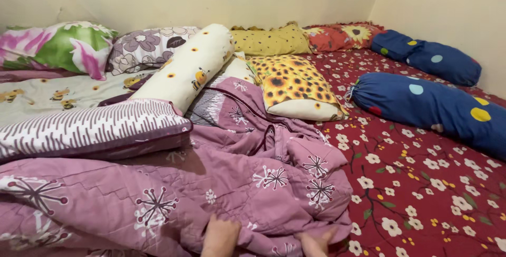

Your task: The person arranges multiple pillows and a blanket on a bed, then uses a traditional straw broom to sweep the bedsheet. The person handles several patterned pillows and a pink blanket, stacking them before sweeping the floral bedsheet.

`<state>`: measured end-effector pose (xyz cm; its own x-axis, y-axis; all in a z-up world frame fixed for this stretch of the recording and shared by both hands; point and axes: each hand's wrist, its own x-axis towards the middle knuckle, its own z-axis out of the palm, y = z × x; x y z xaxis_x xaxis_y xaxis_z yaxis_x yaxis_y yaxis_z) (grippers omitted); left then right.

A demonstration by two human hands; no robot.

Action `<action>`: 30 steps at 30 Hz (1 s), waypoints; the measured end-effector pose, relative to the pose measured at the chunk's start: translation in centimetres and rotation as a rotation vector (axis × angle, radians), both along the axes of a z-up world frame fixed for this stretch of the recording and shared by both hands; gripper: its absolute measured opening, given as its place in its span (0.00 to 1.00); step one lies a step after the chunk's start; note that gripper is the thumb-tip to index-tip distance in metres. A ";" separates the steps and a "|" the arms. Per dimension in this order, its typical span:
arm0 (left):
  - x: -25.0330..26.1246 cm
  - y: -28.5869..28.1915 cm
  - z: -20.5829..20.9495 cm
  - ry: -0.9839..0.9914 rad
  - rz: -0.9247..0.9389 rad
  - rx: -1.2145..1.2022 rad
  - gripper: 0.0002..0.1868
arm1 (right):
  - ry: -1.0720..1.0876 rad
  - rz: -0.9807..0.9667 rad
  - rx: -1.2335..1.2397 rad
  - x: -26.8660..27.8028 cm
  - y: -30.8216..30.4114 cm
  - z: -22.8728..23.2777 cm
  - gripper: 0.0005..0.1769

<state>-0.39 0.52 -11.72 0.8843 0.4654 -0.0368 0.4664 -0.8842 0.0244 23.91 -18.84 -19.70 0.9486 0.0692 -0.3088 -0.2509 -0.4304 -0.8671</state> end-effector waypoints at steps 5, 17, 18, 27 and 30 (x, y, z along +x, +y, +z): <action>-3.5 0.0 8.5 -0.436 0.090 -0.255 0.50 | 0.545 0.391 0.651 -0.6 10.7 10.5 0.25; 0.4 11.2 21.1 -1.556 0.306 -0.617 0.24 | -0.856 1.271 0.298 -18.7 19.7 44.6 0.44; -2.4 12.8 22.8 -1.279 0.634 -0.187 0.21 | -0.887 1.245 0.239 -18.5 19.8 45.0 0.46; -19.9 19.2 33.3 -0.677 0.919 0.479 0.27 | -0.821 1.140 -0.504 -10.5 16.6 37.3 0.47; -17.0 18.9 31.4 -0.364 0.695 0.879 0.36 | -0.658 1.115 -0.750 -8.2 14.6 35.5 0.46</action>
